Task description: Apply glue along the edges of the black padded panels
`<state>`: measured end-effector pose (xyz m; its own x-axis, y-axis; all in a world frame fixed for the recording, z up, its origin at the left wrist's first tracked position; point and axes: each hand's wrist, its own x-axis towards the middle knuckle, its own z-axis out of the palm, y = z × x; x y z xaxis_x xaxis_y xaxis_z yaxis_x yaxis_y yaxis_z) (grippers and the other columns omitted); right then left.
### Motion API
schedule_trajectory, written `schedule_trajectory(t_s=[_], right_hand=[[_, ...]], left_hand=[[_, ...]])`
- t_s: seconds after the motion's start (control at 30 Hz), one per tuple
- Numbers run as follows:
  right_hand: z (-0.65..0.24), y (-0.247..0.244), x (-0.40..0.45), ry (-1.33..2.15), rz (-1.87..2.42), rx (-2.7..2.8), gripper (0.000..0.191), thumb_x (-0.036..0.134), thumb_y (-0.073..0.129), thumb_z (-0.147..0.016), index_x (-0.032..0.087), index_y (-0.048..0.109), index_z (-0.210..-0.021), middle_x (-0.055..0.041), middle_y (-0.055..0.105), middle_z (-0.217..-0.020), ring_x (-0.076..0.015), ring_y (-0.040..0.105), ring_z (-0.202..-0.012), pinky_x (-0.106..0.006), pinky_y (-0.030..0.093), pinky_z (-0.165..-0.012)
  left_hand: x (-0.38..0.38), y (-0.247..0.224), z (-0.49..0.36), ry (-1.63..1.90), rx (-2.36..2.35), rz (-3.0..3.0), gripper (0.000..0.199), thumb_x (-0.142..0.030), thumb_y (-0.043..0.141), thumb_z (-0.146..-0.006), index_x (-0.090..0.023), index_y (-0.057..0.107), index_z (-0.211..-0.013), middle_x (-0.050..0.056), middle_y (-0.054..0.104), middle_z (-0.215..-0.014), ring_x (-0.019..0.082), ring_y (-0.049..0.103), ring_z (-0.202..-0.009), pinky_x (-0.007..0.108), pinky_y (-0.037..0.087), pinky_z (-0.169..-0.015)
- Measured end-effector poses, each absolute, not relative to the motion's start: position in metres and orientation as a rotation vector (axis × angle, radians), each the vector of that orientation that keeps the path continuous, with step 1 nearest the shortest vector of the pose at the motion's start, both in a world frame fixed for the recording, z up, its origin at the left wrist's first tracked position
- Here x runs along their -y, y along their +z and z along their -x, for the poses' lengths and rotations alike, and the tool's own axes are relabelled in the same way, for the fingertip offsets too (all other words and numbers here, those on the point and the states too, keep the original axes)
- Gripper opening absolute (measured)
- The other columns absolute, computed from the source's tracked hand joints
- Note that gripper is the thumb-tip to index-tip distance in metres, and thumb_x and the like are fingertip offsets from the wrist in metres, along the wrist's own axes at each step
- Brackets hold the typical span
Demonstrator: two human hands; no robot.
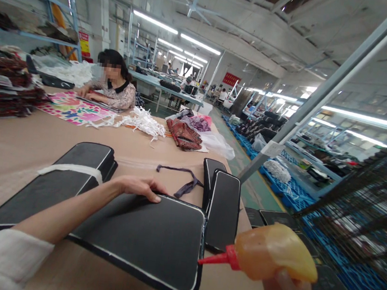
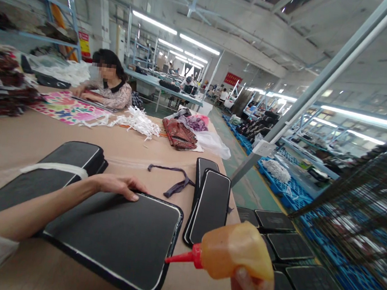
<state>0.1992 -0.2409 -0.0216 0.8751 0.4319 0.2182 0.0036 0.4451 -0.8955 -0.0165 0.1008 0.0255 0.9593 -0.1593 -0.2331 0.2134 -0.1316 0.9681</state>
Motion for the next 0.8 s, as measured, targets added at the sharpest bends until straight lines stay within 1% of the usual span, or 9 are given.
schedule_trajectory(t_s=[0.1,0.2,0.33,0.4,0.5,0.57,0.7,0.8], right_hand=[[-0.193,-0.02,0.242,0.284,1.108,0.446,0.069,0.024,0.075,-0.048,0.023,0.051,-0.113,-0.0096,0.061,-0.098,-0.028,0.058,-0.085,-0.037,0.051,-0.063],[-0.18,-0.012,0.239,0.268,1.147,0.39,0.07,0.028,0.076,-0.047,0.023,0.051,-0.112,-0.008,0.062,-0.092,-0.0262,0.059,-0.08,-0.034,0.051,-0.058],[-0.159,0.003,0.232,0.277,1.173,0.344,0.06,0.035,0.073,-0.055,0.023,0.051,-0.11,-0.006,0.063,-0.088,-0.0229,0.059,-0.079,-0.034,0.05,-0.067],[-0.153,0.008,0.231,0.271,1.186,0.329,0.062,0.037,0.074,-0.054,0.023,0.052,-0.11,-0.0057,0.063,-0.089,-0.0228,0.059,-0.078,-0.034,0.05,-0.067],[-0.146,0.015,0.229,0.266,1.215,0.309,0.062,0.039,0.074,-0.054,0.024,0.051,-0.11,-0.0066,0.062,-0.094,-0.0242,0.058,-0.084,-0.034,0.05,-0.067],[-0.142,0.019,0.228,0.252,1.237,0.278,0.062,0.039,0.073,-0.055,0.024,0.051,-0.111,-0.0055,0.062,-0.093,-0.0232,0.058,-0.085,-0.032,0.05,-0.068],[-0.135,0.023,0.226,0.208,1.222,0.218,0.066,0.035,0.074,-0.054,0.025,0.05,-0.114,-0.002,0.064,-0.087,-0.0201,0.059,-0.082,-0.027,0.049,-0.07],[-0.137,0.015,0.229,0.153,1.236,0.243,0.066,0.031,0.071,-0.06,0.028,0.044,-0.12,0.0011,0.064,-0.087,-0.0176,0.059,-0.082,-0.025,0.049,-0.07]], left_hand=[[-0.104,0.021,0.016,-0.315,-0.053,-1.666,0.039,-0.035,0.063,-0.07,-0.021,0.062,-0.106,0.0,0.065,-0.101,0.019,0.058,-0.087,0.024,0.041,-0.078],[-0.106,0.016,0.015,-0.3,-0.06,-1.664,0.037,-0.034,0.063,-0.071,-0.021,0.062,-0.106,0.0,0.066,-0.099,0.018,0.059,-0.085,0.023,0.042,-0.077],[-0.107,0.012,0.014,-0.286,-0.073,-1.663,0.037,-0.033,0.063,-0.07,-0.021,0.062,-0.105,0.001,0.066,-0.099,0.018,0.059,-0.085,0.023,0.042,-0.076],[-0.107,0.011,0.014,-0.294,-0.08,-1.659,0.037,-0.034,0.062,-0.071,-0.02,0.062,-0.105,0.001,0.065,-0.101,0.018,0.059,-0.086,0.023,0.042,-0.077],[-0.108,0.01,0.014,-0.277,-0.091,-1.658,0.037,-0.034,0.061,-0.071,-0.02,0.062,-0.105,0.002,0.066,-0.099,0.018,0.059,-0.084,0.024,0.042,-0.077],[-0.109,0.009,0.015,-0.266,-0.096,-1.654,0.036,-0.034,0.061,-0.071,-0.02,0.063,-0.103,0.002,0.066,-0.097,0.018,0.059,-0.083,0.025,0.042,-0.077],[-0.109,0.008,0.016,-0.258,-0.124,-1.636,0.034,-0.034,0.061,-0.07,-0.02,0.063,-0.101,0.001,0.067,-0.093,0.018,0.059,-0.081,0.025,0.042,-0.077],[-0.109,0.007,0.017,-0.241,-0.145,-1.617,0.037,-0.036,0.062,-0.069,-0.02,0.063,-0.103,0.001,0.067,-0.094,0.019,0.059,-0.081,0.025,0.042,-0.075]])
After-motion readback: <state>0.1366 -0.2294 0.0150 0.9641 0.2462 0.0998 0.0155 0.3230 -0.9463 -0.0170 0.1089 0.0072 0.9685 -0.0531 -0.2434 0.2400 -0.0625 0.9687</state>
